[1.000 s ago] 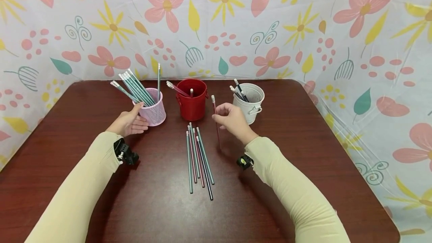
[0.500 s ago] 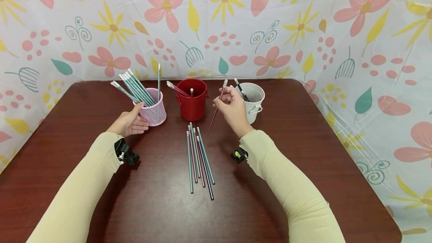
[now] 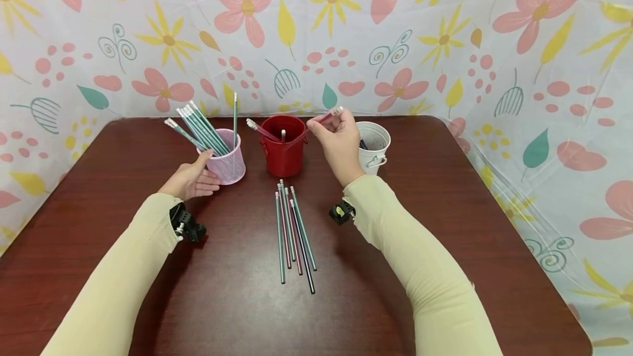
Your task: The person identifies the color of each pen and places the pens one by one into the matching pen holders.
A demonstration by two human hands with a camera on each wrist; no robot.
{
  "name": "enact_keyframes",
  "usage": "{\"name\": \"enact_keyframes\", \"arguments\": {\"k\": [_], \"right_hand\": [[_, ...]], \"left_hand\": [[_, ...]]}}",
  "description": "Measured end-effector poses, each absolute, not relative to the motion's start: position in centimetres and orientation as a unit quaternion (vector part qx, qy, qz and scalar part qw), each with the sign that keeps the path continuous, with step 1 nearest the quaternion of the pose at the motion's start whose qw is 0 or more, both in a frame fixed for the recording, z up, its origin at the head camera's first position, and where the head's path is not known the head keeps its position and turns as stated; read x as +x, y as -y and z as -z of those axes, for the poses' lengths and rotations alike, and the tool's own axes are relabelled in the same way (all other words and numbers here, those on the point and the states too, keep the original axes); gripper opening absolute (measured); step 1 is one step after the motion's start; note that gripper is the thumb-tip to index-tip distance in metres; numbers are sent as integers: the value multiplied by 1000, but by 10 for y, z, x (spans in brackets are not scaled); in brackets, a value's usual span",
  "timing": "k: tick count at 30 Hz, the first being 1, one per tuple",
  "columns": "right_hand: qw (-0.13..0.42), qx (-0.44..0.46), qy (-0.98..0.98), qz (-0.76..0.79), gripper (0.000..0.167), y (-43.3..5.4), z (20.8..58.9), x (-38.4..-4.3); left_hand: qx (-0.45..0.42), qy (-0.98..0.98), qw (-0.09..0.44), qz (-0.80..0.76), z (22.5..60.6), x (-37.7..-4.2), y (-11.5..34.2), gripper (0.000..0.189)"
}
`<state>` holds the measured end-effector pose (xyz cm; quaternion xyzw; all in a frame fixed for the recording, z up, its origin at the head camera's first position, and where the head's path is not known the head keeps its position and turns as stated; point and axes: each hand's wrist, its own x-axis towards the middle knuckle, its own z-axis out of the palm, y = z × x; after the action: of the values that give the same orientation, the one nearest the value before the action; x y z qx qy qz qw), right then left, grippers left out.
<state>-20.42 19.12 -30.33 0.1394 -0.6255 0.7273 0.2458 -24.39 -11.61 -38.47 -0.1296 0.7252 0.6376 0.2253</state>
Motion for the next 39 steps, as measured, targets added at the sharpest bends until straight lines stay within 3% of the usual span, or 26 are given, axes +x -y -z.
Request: {"name": "enact_keyframes", "arguments": {"k": [13,39], "right_hand": [[314,140,611,-713,32,-181,290,-212],[283,108,658,-690,28,-172,312,-233]], "left_hand": [[-125,-733,224,-630,384,-246,115,84],[-137,-730,228,-630,386,-245,116,76]]}}
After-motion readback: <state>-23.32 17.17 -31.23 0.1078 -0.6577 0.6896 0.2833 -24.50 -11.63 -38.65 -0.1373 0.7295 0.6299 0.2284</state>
